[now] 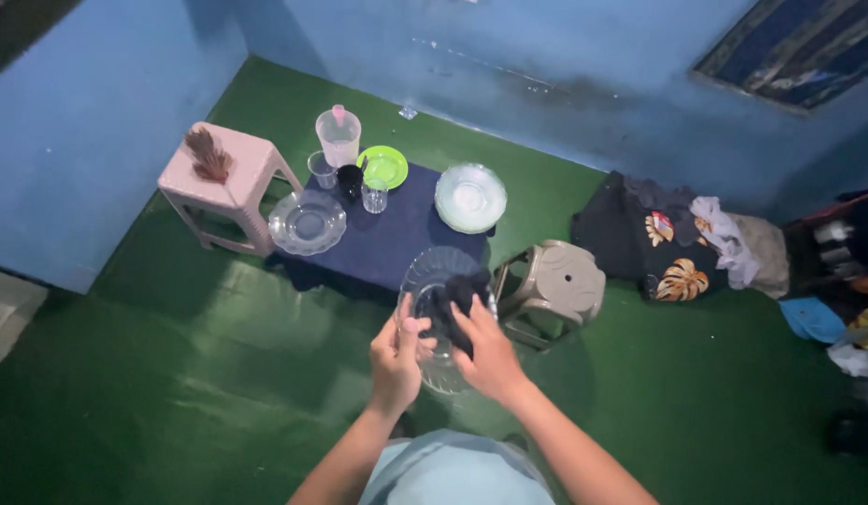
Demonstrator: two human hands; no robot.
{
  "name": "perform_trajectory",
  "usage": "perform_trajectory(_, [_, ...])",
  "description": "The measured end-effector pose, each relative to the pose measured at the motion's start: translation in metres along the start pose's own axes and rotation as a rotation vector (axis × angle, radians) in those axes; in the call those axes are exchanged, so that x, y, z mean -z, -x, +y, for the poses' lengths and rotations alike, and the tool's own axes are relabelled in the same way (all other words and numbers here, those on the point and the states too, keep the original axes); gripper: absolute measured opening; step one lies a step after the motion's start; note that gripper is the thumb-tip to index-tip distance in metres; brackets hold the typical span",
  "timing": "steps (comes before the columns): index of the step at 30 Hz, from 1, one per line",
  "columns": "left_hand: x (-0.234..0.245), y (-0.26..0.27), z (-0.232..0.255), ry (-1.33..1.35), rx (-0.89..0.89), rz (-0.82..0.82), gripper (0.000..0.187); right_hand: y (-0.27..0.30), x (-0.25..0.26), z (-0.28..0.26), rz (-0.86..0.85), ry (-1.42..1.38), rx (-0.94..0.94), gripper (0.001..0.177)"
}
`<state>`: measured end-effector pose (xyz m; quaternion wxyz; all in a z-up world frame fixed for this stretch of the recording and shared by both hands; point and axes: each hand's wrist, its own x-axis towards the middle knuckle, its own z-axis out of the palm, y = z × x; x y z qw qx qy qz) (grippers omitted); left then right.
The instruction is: The person wipes a series of glass plates with a black cloth, cleaning each one before setting it down and picking up the next.
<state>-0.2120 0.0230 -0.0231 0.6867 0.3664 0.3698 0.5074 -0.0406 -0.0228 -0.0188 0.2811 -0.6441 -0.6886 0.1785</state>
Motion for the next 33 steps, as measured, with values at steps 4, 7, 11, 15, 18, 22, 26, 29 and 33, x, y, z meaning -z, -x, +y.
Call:
perform_trajectory(4, [-0.013, -0.001, -0.004, -0.188, -0.224, -0.030, 0.048, 0.026, -0.001, -0.007, -0.125, -0.294, -0.039, 0.082])
perform_trajectory(7, [-0.034, -0.001, -0.017, -0.331, -0.308, -0.057, 0.044, 0.008, 0.008, 0.014, -0.131, -0.346, 0.019, 0.085])
perform_trajectory(11, [-0.066, 0.011, -0.033, -0.105, -0.018, -0.095, 0.047, 0.002, 0.028, 0.047, 0.085, -0.030, -0.090, 0.084])
perform_trajectory(15, [-0.090, 0.004, -0.037, -0.108, 0.099, -0.030, 0.047, 0.030, 0.051, 0.062, 0.053, -0.101, -0.125, 0.080])
perform_trajectory(18, [-0.108, 0.006, -0.048, -0.219, -0.114, -0.062, 0.047, 0.056, 0.057, 0.065, -0.038, -0.325, -0.042, 0.077])
perform_trajectory(22, [-0.133, 0.014, -0.070, -0.225, -0.328, -0.185, 0.044, 0.039, 0.067, 0.098, 0.084, -0.329, 0.190, 0.083])
perform_trajectory(26, [-0.155, 0.018, -0.080, -0.114, 0.011, -0.102, 0.049, 0.037, 0.090, 0.134, 0.257, -0.013, 0.184, 0.083])
perform_trajectory(29, [-0.170, 0.019, -0.082, -0.253, 0.003, -0.006, 0.050, 0.061, 0.099, 0.141, 0.098, -0.115, 0.001, 0.080])
perform_trajectory(33, [-0.186, 0.031, -0.114, -0.347, -0.174, 0.046, 0.049, 0.094, 0.110, 0.143, -0.020, -0.445, 0.069, 0.076])
